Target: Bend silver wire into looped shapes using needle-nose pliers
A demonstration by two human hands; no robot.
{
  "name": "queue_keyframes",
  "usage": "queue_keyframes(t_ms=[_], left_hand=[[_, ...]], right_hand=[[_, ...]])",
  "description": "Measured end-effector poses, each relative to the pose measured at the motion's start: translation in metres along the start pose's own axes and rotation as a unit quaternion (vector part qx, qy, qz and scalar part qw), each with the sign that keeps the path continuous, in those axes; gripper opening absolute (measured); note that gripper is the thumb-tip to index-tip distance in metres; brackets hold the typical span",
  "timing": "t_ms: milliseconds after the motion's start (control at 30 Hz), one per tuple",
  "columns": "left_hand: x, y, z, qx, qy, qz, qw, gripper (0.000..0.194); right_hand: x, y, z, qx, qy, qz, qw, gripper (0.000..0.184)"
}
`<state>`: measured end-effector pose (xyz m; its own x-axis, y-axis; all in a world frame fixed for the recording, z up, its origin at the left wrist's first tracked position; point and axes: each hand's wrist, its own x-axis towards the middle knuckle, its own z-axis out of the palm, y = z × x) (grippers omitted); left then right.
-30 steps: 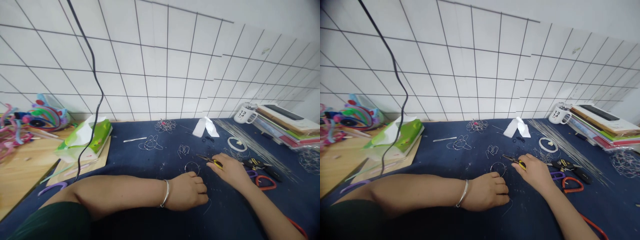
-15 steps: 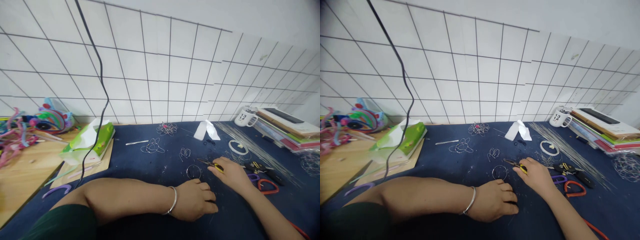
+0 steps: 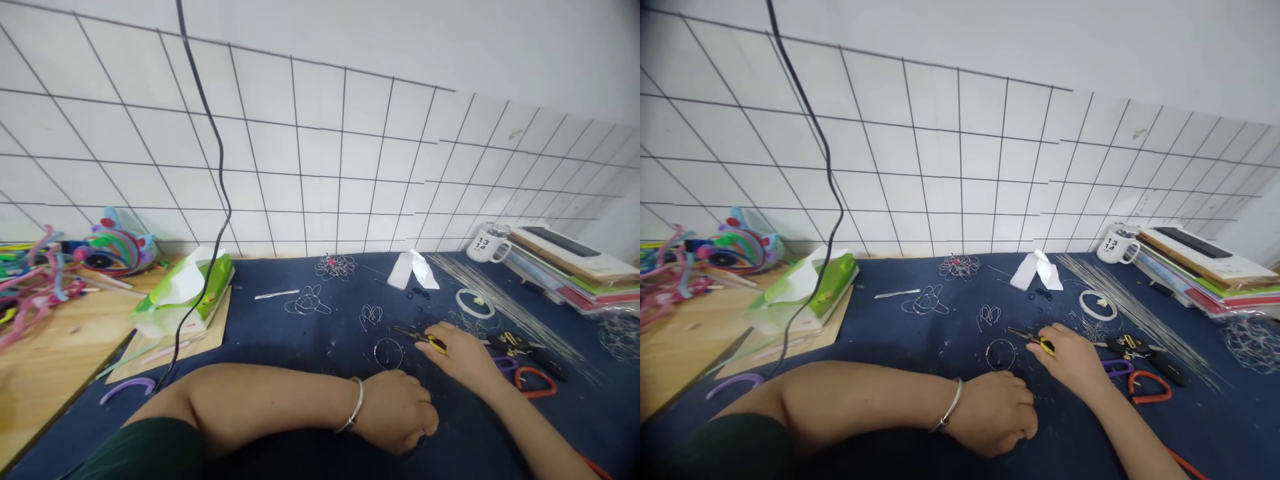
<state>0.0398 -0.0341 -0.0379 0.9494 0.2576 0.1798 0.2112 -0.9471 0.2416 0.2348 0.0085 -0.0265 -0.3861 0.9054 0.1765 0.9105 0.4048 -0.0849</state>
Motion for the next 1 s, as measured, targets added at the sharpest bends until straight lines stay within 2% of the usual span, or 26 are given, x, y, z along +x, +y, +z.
queue_keyframes(t_ms=[233, 367, 667, 800, 900, 967, 1000], left_hand=[[-0.011, 0.000, -0.020, 0.057, -0.056, 0.035, 0.996, 0.014], [-0.016, 0.002, -0.021, 0.101, -0.047, 0.026, 0.993, 0.009], [-0.018, 0.007, -0.023, 0.095, -0.053, 0.027, 0.994, 0.013], [-0.017, 0.006, -0.030, 0.015, -0.069, -0.015, 0.997, 0.015], [-0.015, 0.001, -0.036, -0.105, -0.081, -0.079, 0.988, 0.014], [-0.014, -0.007, -0.040, -0.211, -0.059, -0.106, 0.970, 0.015], [-0.014, -0.013, -0.042, -0.260, -0.028, -0.115, 0.958, 0.016]], right_hand=[[-0.001, -0.003, -0.003, 0.011, 0.006, -0.021, 1.000, 0.034], [-0.001, -0.003, -0.004, 0.009, -0.001, -0.015, 1.000, 0.034], [-0.001, -0.001, -0.004, 0.007, -0.013, -0.004, 1.000, 0.036], [0.000, -0.001, -0.005, 0.012, -0.007, -0.013, 1.000, 0.034], [0.000, -0.001, -0.005, 0.015, -0.001, -0.021, 1.000, 0.033], [-0.001, -0.002, -0.006, 0.013, 0.005, -0.022, 1.000, 0.032], [-0.001, -0.002, -0.006, 0.011, 0.008, -0.020, 1.000, 0.032]])
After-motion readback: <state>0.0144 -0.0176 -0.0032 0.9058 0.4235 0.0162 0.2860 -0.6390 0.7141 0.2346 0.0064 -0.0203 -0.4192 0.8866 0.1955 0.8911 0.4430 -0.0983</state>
